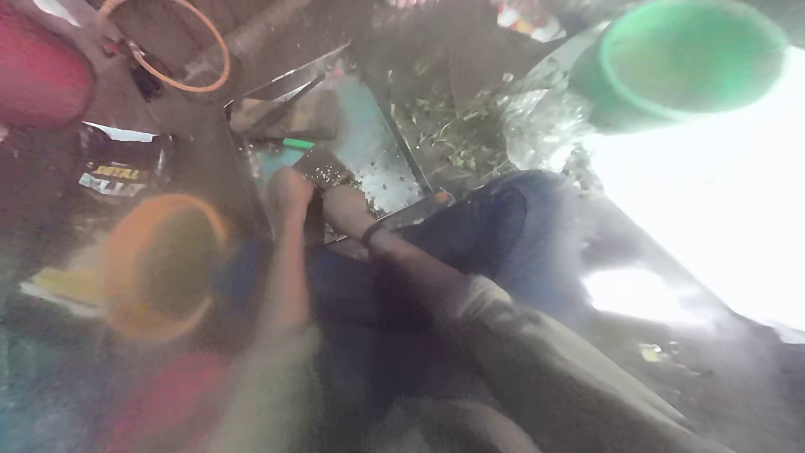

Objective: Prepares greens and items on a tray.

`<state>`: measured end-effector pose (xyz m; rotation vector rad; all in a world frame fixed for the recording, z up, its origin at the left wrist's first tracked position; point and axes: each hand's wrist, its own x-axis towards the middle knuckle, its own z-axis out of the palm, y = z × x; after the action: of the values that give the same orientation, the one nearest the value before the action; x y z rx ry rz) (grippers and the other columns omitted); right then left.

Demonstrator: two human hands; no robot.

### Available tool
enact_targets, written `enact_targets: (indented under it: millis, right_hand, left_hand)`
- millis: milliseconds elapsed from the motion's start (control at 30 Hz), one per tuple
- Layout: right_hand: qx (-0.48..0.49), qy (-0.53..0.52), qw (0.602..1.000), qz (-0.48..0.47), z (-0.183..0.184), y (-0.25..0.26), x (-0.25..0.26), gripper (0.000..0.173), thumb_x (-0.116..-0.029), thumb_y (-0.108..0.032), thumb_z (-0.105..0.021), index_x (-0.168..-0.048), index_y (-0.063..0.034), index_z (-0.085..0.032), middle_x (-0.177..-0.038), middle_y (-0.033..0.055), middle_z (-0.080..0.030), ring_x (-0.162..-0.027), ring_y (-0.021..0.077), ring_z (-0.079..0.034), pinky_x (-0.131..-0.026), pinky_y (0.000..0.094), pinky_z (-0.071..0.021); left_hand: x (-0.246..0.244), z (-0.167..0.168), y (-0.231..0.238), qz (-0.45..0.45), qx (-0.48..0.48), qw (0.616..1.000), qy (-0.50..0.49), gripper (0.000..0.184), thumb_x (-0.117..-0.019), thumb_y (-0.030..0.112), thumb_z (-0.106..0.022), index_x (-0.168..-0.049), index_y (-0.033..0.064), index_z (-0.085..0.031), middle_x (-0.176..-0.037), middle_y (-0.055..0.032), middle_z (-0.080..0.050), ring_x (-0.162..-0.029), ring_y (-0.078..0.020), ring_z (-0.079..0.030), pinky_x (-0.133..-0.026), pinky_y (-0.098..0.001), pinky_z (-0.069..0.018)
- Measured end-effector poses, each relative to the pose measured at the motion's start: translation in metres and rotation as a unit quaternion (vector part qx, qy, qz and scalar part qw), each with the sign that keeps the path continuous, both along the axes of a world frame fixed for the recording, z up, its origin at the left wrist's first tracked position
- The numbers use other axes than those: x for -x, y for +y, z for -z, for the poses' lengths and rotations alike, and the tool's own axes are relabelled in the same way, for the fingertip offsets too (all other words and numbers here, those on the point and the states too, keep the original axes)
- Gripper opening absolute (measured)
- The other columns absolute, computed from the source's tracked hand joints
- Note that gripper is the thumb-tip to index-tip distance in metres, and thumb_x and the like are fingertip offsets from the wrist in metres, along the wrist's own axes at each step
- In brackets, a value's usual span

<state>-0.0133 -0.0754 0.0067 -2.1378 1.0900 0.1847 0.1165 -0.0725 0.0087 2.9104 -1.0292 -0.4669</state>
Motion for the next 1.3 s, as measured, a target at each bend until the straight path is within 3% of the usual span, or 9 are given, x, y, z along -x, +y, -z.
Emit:
enact_targets:
  millis: [200, 500, 600, 733, 933, 1000, 1167, 1233, 1300]
  right_hand:
    - [0.014, -0.035, 0.999, 0.013, 0.020, 0.004, -0.023, 0.020, -0.0965, -0.023, -0.067, -0.101, -0.0033, -0.069, -0.095, 0.0220, -0.070, -0.088, 0.0428, -0.071, -0.065, 0.0629, -0.0562]
    - [-0.036, -0.004, 0.999, 0.040, 0.019, 0.008, -0.020, 0.023, -0.0936, -0.026, -0.070, -0.099, -0.0032, -0.068, -0.095, 0.0213, -0.070, -0.087, 0.0410, -0.071, -0.063, 0.0611, -0.0563]
    - [-0.029, -0.008, 0.999, 0.020, 0.016, 0.015, -0.007, 0.019, -0.0966, -0.019, -0.067, -0.104, -0.0015, -0.069, -0.100, 0.0232, -0.070, -0.091, 0.0425, -0.071, -0.069, 0.0621, -0.0576]
    - [-0.008, 0.055, 0.998, -0.042, 0.020, 0.014, 0.008, 0.027, -0.1004, -0.025, -0.063, -0.108, -0.0004, -0.071, -0.108, 0.0236, -0.071, -0.101, 0.0430, -0.070, -0.078, 0.0635, -0.0566]
    - [-0.001, 0.086, 0.996, -0.022, 0.011, 0.003, 0.004, 0.030, -0.1015, -0.027, -0.057, -0.110, -0.0016, -0.070, -0.112, 0.0224, -0.071, -0.106, 0.0421, -0.070, -0.082, 0.0628, -0.0563]
    - [-0.002, 0.096, 0.995, -0.025, 0.010, -0.002, -0.007, 0.032, -0.1025, -0.026, -0.055, -0.116, -0.0011, -0.069, -0.119, 0.0239, -0.070, -0.111, 0.0434, -0.068, -0.085, 0.0646, -0.0550]
    - [0.023, 0.094, 0.994, -0.043, 0.017, 0.007, -0.008, 0.041, -0.1033, -0.031, -0.051, -0.126, -0.0008, -0.067, -0.128, 0.0248, -0.067, -0.118, 0.0436, -0.066, -0.091, 0.0649, -0.0545]
    - [0.040, 0.119, 0.989, -0.078, 0.021, 0.020, 0.009, 0.043, -0.1013, -0.032, -0.055, -0.126, 0.0023, -0.067, -0.127, 0.0275, -0.067, -0.118, 0.0466, -0.064, -0.092, 0.0672, -0.0532]
    - [0.048, 0.165, 0.981, -0.093, 0.013, 0.025, 0.028, 0.040, -0.0934, -0.033, -0.064, -0.115, 0.0015, -0.069, -0.120, 0.0256, -0.069, -0.112, 0.0446, -0.067, -0.086, 0.0655, -0.0554]
  left_hand:
    - [-0.004, 0.006, -0.001, -0.002, -0.012, 1.000, 0.011, 0.028, -0.0953, 0.026, -0.069, -0.108, 0.0011, -0.074, -0.117, -0.0261, -0.071, -0.113, -0.0451, -0.067, -0.093, -0.0681, -0.0523]
    - [0.002, -0.001, -0.005, -0.035, -0.025, 0.999, -0.015, 0.027, -0.0938, 0.027, -0.068, -0.098, 0.0017, -0.074, -0.108, -0.0240, -0.073, -0.106, -0.0437, -0.070, -0.085, -0.0672, -0.0542]
    - [0.004, -0.002, -0.003, -0.047, -0.025, 0.998, -0.017, 0.029, -0.0935, 0.029, -0.068, -0.101, 0.0014, -0.074, -0.110, -0.0243, -0.073, -0.105, -0.0433, -0.071, -0.086, -0.0672, -0.0552]
    - [0.009, -0.007, -0.001, -0.040, -0.014, 0.999, -0.018, 0.027, -0.0963, 0.027, -0.064, -0.099, 0.0017, -0.074, -0.108, -0.0235, -0.073, -0.104, -0.0417, -0.071, -0.085, -0.0640, -0.0563]
    - [0.008, -0.004, 0.011, -0.028, 0.025, 0.999, 0.019, 0.031, -0.0934, 0.033, -0.069, -0.100, 0.0036, -0.074, -0.107, -0.0219, -0.074, -0.103, -0.0414, -0.071, -0.084, -0.0664, -0.0554]
    - [0.010, 0.002, 0.022, -0.032, 0.062, 0.997, 0.025, 0.030, -0.0925, 0.035, -0.069, -0.097, 0.0056, -0.072, -0.101, -0.0218, -0.073, -0.096, -0.0423, -0.071, -0.078, -0.0676, -0.0556]
    - [0.005, 0.009, 0.017, -0.043, 0.055, 0.997, 0.026, 0.033, -0.0907, 0.040, -0.070, -0.098, 0.0077, -0.074, -0.105, -0.0187, -0.074, -0.099, -0.0394, -0.072, -0.081, -0.0652, -0.0567]
    - [0.007, 0.010, 0.018, -0.043, 0.065, 0.997, 0.030, 0.032, -0.0888, 0.038, -0.072, -0.097, 0.0065, -0.074, -0.104, -0.0197, -0.074, -0.098, -0.0403, -0.071, -0.080, -0.0663, -0.0561]
    - [0.008, 0.011, 0.015, -0.032, 0.059, 0.997, 0.035, 0.032, -0.0873, 0.038, -0.073, -0.096, 0.0073, -0.074, -0.103, -0.0180, -0.074, -0.098, -0.0379, -0.072, -0.082, -0.0638, -0.0571]
